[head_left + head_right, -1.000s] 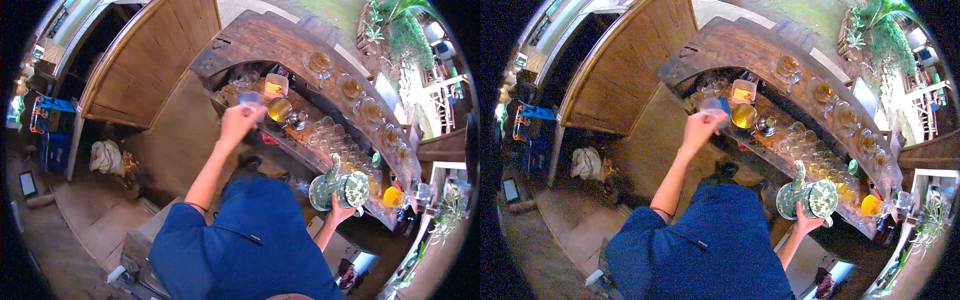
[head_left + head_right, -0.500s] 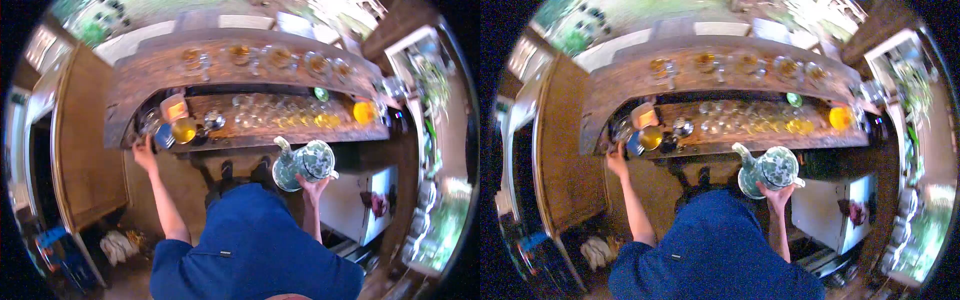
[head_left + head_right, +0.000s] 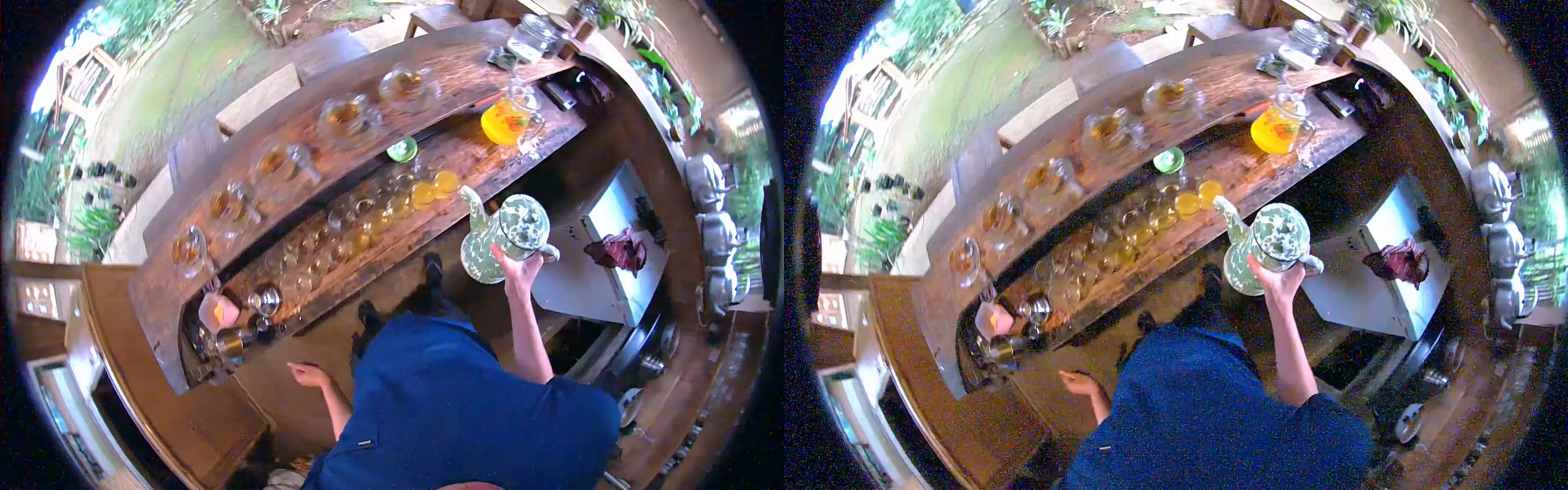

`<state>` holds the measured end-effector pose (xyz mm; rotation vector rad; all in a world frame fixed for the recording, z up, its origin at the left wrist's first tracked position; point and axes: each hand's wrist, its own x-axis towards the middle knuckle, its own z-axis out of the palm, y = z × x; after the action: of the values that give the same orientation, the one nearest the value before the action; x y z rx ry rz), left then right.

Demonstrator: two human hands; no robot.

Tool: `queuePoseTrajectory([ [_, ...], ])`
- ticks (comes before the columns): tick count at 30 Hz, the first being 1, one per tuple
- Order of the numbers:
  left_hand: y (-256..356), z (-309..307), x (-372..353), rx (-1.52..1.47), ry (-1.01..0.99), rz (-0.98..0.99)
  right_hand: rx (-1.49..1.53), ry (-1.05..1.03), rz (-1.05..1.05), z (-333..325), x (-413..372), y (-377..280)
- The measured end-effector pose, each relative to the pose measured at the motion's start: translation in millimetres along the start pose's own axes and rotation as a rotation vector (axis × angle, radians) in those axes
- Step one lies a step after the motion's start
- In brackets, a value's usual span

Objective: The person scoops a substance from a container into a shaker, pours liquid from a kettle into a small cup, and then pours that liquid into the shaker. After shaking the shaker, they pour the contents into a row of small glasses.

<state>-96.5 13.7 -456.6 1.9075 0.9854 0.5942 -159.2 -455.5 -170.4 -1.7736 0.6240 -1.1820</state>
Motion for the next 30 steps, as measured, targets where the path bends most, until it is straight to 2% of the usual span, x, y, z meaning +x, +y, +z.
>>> queuePoseTrajectory([
  [2, -9, 26, -19, -0.131, -0.116, 0.074, -0.095, 0.005, -0.008, 5, 14, 4],
  [3, -10, 32, -28, -0.137, -0.109, 0.090, 0.010, -0.018, 0.022, 9, 17, 6],
  [4, -11, 34, -36, -0.151, -0.273, 0.101, -0.026, 0.009, -0.027, 14, 20, 21],
  [5, 19, 74, -47, -0.180, -0.462, 0.128, -0.062, 0.035, -0.055, 27, 54, 46],
  [6, 35, 75, -59, -0.176, -0.455, 0.143, -0.090, 0.027, -0.065, 27, 67, 60],
  [7, 59, 76, -74, -0.246, -0.517, 0.184, -0.001, 0.036, -0.076, 35, 79, 56],
  [8, 88, 73, -87, -0.306, -0.577, 0.231, -0.056, 0.034, -0.096, 39, 91, 61],
  [9, 120, 63, -103, -0.382, -0.630, 0.189, -0.025, 0.024, -0.135, 44, 103, 65],
  [11, 141, 60, -121, -0.421, -0.642, 0.167, 0.030, -0.012, -0.196, 53, 119, 66],
  [12, 189, 72, -122, -0.442, -0.680, 0.168, 0.057, -0.011, -0.187, 65, 155, 58],
  [14, 236, 60, -124, -0.407, -0.650, 0.211, 0.076, -0.035, -0.179, 82, 176, 48],
  [16, 238, 62, -141, -0.408, -0.609, 0.234, 0.174, -0.068, -0.152, 91, 186, 60],
  [22, 226, 70, -170, -0.338, -0.575, 0.140, 0.199, -0.108, -0.159, 79, 200, 59],
  [23, 230, 69, -173, -0.383, -0.558, 0.142, 0.356, -0.120, -0.079, 74, 198, 54],
  [25, 232, 71, -179, -0.421, -0.555, 0.142, 0.287, -0.119, -0.014, 54, 194, 85],
  [28, 233, 77, -182, -0.392, -0.542, 0.093, 0.398, -0.121, 0.129, 17, 198, 64],
  [30, 227, 86, -184, -0.332, -0.620, 0.092, 0.366, -0.049, 0.152, -7, 205, 57],
])
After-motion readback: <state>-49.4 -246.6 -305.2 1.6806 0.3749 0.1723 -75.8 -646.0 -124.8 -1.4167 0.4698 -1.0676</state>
